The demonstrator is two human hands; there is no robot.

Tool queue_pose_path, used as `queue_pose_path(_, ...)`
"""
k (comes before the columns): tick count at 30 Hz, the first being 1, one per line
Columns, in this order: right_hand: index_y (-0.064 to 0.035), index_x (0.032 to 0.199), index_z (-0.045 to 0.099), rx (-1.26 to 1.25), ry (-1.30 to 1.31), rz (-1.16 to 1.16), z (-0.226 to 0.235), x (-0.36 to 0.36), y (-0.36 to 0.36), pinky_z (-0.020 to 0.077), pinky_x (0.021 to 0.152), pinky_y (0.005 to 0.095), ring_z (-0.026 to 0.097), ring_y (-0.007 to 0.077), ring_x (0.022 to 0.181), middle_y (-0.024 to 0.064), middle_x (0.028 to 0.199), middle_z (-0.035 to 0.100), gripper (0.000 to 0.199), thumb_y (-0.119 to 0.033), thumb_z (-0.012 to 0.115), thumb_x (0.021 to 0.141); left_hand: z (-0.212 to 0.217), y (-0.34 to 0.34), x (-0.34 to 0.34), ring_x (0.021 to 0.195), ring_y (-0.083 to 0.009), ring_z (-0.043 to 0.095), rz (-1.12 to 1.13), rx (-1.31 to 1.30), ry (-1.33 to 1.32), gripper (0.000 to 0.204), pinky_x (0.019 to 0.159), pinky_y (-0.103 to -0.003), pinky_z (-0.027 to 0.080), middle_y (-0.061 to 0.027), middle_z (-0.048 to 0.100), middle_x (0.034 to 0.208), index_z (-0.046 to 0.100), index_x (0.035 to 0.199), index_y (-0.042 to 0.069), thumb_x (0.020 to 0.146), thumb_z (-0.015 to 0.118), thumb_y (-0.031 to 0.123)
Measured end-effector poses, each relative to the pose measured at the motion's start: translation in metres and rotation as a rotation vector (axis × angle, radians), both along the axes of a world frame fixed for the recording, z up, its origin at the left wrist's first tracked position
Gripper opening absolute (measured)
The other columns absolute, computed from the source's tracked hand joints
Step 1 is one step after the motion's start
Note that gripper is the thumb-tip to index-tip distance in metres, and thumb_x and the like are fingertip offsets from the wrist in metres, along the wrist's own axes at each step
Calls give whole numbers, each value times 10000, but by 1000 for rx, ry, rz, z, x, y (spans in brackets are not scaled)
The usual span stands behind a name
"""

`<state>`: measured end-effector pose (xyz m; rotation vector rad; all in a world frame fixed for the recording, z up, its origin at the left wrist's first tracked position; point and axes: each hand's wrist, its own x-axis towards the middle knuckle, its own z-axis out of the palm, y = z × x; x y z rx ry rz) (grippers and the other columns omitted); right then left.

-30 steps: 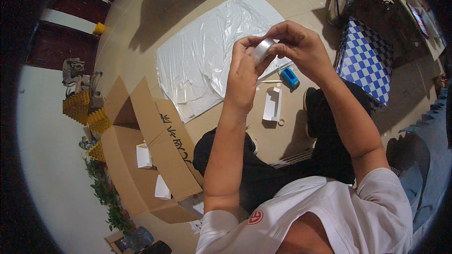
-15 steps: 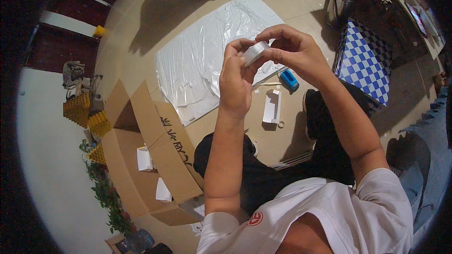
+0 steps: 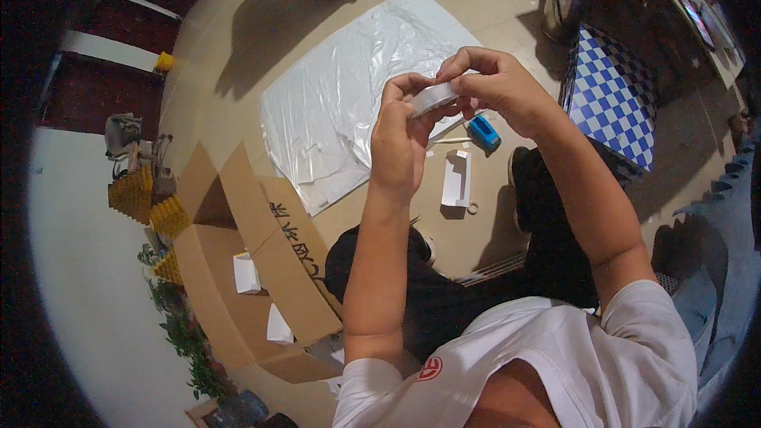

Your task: The person opens a small rectangular box using a blue utility knife, removes a roll of clear tape, and inspects it by turning it over in their hands.

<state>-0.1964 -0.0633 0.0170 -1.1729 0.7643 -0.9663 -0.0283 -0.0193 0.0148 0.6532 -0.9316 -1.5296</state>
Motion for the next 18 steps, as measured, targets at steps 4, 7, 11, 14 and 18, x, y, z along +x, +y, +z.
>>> queue_pose_path(4,-31,920,650,57,-46,63,-2,-2,-1,498,572,227,559,91,650,53,953,595,131,-62,606,800,-5,-3,6,1013,-281,572,-29,23,43,334,941,-408,453,-148,535,1098,465,1145,-7,875,385,172)
queue_pose_path(7,-24,928,647,38,-27,61,-3,0,-1,495,551,227,561,89,639,56,929,596,136,-52,596,805,-10,-4,9,1009,-283,575,-26,69,77,335,927,-404,463,-162,559,1101,475,1140,-2,878,387,187)
queue_pose_path(11,-15,952,638,38,-66,73,-4,1,0,484,523,221,562,80,613,59,874,603,157,-72,600,811,-11,-4,9,1005,-282,581,-36,95,135,337,914,-402,472,-173,577,1105,482,1144,2,884,385,194)
queue_pose_path(14,-16,966,634,26,-45,68,-5,1,-1,475,505,222,560,72,601,53,825,606,176,-94,607,810,-7,-3,8,996,-277,589,-48,105,167,342,906,-398,475,-164,586,1094,482,1150,1,888,383,198)
queue_pose_path(18,-29,965,636,11,-32,37,5,5,6,467,498,224,554,68,593,36,781,601,189,-104,604,795,-8,-3,10,972,-259,599,-53,87,140,340,880,-385,478,-141,599,1068,490,1151,6,916,386,230)
